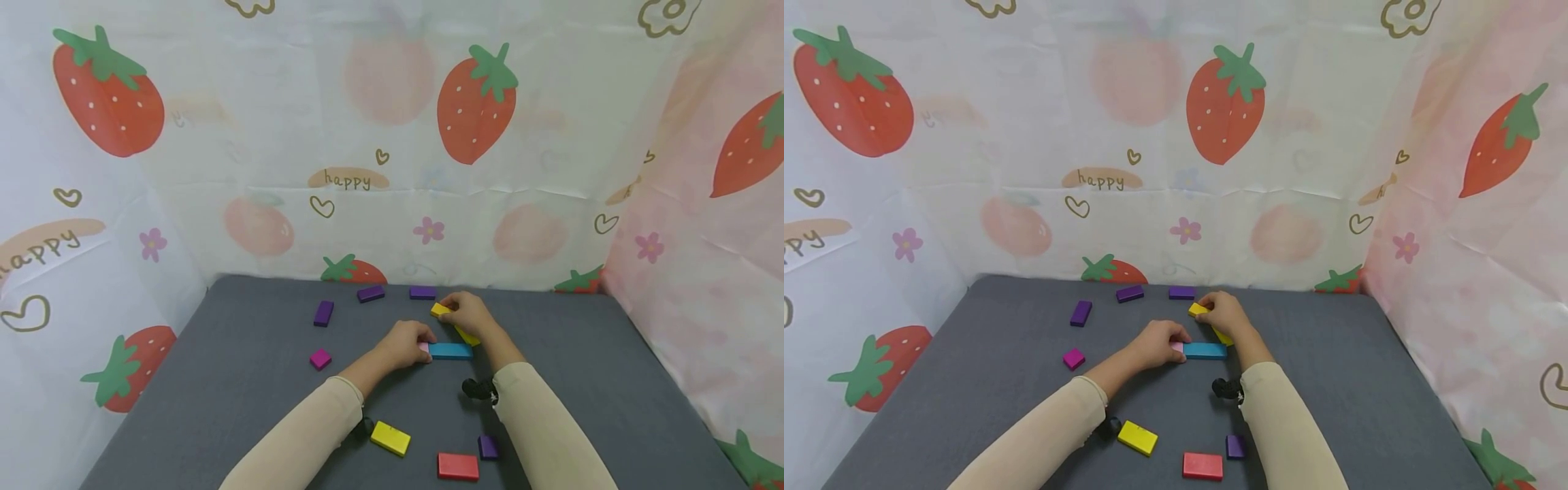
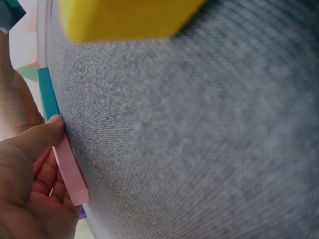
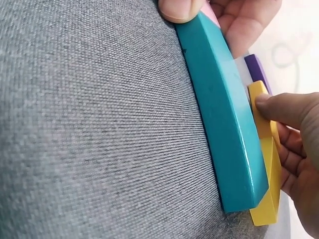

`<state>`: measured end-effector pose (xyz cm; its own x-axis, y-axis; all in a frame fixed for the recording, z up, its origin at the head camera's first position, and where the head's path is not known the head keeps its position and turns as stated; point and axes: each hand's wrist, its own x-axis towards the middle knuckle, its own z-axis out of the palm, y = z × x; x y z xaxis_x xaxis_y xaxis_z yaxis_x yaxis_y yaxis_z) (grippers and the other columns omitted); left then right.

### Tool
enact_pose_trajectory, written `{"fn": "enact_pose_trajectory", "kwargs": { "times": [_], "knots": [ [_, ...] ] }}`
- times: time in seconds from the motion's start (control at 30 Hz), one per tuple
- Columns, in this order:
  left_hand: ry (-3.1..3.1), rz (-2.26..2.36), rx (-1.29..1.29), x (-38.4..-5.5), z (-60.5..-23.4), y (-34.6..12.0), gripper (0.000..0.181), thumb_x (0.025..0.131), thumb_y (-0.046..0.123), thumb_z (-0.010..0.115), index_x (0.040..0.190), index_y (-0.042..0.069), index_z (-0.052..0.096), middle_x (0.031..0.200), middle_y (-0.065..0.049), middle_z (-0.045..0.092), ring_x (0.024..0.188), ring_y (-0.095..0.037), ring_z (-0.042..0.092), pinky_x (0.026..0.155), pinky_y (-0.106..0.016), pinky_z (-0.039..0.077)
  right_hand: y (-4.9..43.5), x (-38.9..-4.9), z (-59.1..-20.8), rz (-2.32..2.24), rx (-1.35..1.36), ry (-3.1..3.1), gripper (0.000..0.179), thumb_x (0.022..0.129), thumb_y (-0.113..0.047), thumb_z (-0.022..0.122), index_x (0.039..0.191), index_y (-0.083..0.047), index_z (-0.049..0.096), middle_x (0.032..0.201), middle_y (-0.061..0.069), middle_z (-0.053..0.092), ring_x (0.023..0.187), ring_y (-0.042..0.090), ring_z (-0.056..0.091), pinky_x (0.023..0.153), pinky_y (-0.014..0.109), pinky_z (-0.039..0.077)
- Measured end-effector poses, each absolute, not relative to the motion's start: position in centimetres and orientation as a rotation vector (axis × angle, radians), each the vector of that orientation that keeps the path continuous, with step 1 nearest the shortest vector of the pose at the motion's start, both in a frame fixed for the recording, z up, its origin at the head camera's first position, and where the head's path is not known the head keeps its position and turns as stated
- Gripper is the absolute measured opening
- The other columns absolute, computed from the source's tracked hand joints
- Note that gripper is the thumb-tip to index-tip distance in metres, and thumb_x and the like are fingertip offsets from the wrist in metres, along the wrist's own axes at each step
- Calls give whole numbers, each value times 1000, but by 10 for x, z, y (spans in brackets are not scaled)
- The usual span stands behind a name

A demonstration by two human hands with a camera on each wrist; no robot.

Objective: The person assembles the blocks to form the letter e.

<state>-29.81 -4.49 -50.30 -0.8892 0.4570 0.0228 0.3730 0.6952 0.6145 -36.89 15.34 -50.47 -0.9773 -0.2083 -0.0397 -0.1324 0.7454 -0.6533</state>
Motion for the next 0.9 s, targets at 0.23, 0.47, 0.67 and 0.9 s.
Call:
{"fn": "enact_pose_trajectory", "kwargs": {
  "times": [0.23, 0.47, 0.67, 0.9],
  "knots": [
    [2768, 955, 672, -297, -500, -45, 28, 84, 14, 85, 111, 12, 77, 105, 0, 74, 96, -11, 64, 90, -33, 53, 154, -369, -505, -1045, -279, 2833, 33, 94, -23, 76, 123, -8, 71, 121, 9, 70, 106, 26, 64, 97, 45, 52],
    [2769, 949, 664, -296, -500, -45, 28, 85, 14, 85, 111, 12, 77, 105, -1, 74, 95, -11, 64, 89, -32, 53, 153, -370, -506, -1044, -293, 2831, 34, 94, -23, 76, 124, -8, 71, 120, 9, 70, 106, 25, 64, 96, 45, 52],
    [2764, 955, 682, -295, -499, -45, 28, 84, 13, 85, 110, 10, 77, 104, -1, 74, 93, -11, 64, 88, -32, 54, 154, -371, -507, -1033, -299, 2837, 34, 94, -23, 76, 124, -8, 70, 120, 9, 70, 107, 25, 64, 97, 45, 52],
    [2767, 948, 691, -295, -499, -45, 28, 84, 13, 85, 111, 10, 77, 105, -1, 74, 94, -11, 64, 88, -31, 53, 155, -371, -506, -1029, -298, 2838, 34, 94, -23, 76, 123, -8, 71, 119, 10, 70, 106, 26, 64, 97, 45, 52]
  ]
}}
